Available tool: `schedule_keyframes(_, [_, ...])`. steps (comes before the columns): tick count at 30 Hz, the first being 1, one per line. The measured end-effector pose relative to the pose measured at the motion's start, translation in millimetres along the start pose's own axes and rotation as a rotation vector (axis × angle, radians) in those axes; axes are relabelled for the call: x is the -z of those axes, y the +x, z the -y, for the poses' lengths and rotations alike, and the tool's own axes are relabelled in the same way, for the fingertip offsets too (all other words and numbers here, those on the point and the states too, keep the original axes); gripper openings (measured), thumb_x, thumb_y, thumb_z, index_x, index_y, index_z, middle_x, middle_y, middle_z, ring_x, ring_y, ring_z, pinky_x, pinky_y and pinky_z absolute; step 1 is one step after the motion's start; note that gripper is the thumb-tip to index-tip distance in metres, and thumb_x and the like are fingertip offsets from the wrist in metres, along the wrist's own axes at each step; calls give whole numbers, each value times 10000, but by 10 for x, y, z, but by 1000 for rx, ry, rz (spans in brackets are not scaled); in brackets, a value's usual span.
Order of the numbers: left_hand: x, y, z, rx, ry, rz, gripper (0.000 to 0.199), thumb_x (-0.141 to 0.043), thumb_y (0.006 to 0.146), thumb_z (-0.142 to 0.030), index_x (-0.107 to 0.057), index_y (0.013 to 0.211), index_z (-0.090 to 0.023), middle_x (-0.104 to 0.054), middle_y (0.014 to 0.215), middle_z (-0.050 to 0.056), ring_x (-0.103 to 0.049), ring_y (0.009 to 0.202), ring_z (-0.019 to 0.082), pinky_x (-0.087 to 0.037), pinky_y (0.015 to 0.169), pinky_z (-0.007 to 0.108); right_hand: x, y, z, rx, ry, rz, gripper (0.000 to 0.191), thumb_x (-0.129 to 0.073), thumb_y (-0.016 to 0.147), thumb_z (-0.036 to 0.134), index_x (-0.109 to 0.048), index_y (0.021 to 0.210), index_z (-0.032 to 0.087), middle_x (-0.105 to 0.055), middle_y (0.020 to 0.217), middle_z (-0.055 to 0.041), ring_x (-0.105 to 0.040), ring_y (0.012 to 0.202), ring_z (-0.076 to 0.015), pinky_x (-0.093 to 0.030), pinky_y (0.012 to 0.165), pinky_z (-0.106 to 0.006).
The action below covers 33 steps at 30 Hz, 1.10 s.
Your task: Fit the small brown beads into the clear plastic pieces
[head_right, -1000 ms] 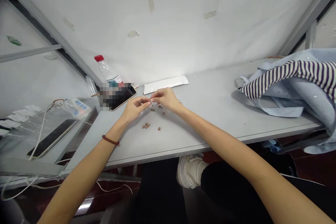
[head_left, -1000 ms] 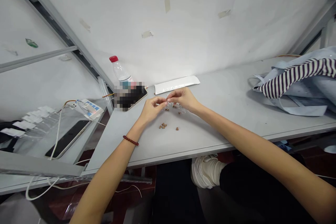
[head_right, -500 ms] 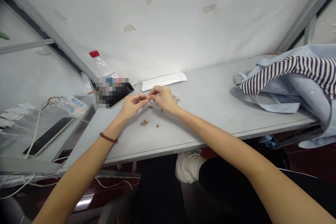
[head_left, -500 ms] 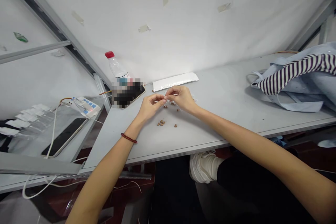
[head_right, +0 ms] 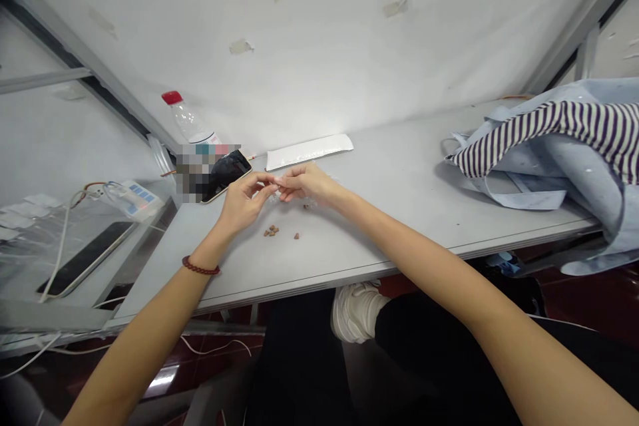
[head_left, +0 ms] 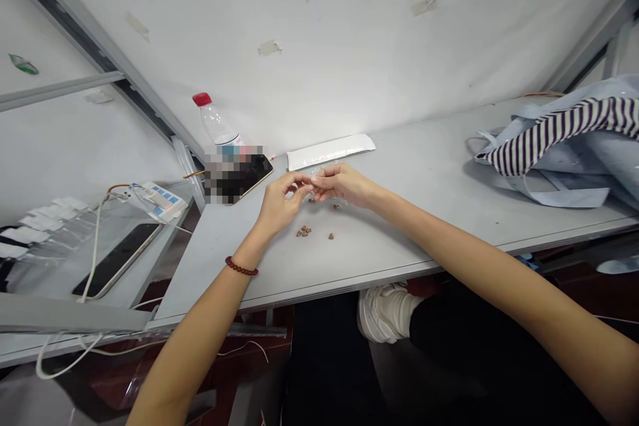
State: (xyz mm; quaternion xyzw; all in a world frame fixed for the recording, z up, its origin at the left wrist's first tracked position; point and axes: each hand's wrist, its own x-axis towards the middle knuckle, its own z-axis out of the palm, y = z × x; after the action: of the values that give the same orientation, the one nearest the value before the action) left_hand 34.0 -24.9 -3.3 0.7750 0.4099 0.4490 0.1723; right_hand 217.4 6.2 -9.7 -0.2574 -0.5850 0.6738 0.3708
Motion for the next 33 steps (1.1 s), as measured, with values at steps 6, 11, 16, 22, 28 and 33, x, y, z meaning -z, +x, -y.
schedule_keyframes(6, [-37, -40, -100, -131, 62, -99, 102, -633, 838, -210, -727, 878, -213, -724, 861, 37, -583, 872, 178, -485, 738, 299, -60, -27, 25, 63, 129, 73, 225, -775, 725, 313, -604, 758, 170, -691, 805, -41, -666, 800, -151, -529, 824, -315])
schedule_keyframes(11, [-50, -35, -24, -161, 93, -121, 98, -659, 829, -195, -732, 889, -220, -739, 920, 42, -577, 933, 197, -482, 786, 336, -117, 19, -46, 144, 126, -51, 278, -791, 693, 295, -540, 741, 185, -673, 724, -10, -671, 737, -141, -539, 830, -343])
schedule_keyframes(16, [-75, -22, 53, -173, 92, -67, 68, -654, 833, -198, -704, 879, -202, -725, 928, 50, -583, 931, 198, -471, 819, 348, -108, 3, -29, 116, 55, -112, 400, -823, 647, 296, -433, 663, 210, -610, 595, 38, -680, 667, -147, -562, 761, -334])
schedule_keyframes(22, [-56, 2, 101, -112, 203, 16, 63, -624, 846, -251, -649, 834, -194, -681, 864, 42, -553, 861, 189, -443, 806, 347, -91, 9, -12, 86, -172, -126, 255, -739, 751, 294, -502, 754, 198, -692, 701, -41, -688, 699, -171, -556, 709, -330])
schedule_keyframes(28, [15, 8, 156, 77, 287, 178, 110, -624, 811, -294, -649, 780, -192, -669, 776, 32, -547, 794, 193, -438, 733, 330, 10, 84, -36, 231, -528, -345, 103, -624, 808, 234, -546, 768, 180, -679, 782, -52, -642, 690, -159, -495, 612, -297])
schedule_keyframes(33, [-9, 16, 155, 127, 310, 259, 145, -641, 770, -327, -682, 818, -196, -663, 722, 33, -563, 820, 221, -449, 760, 352, 104, 71, 87, 279, -732, -499, 69, -603, 789, 188, -576, 728, 174, -661, 755, -44, -599, 710, -159, -463, 679, -312])
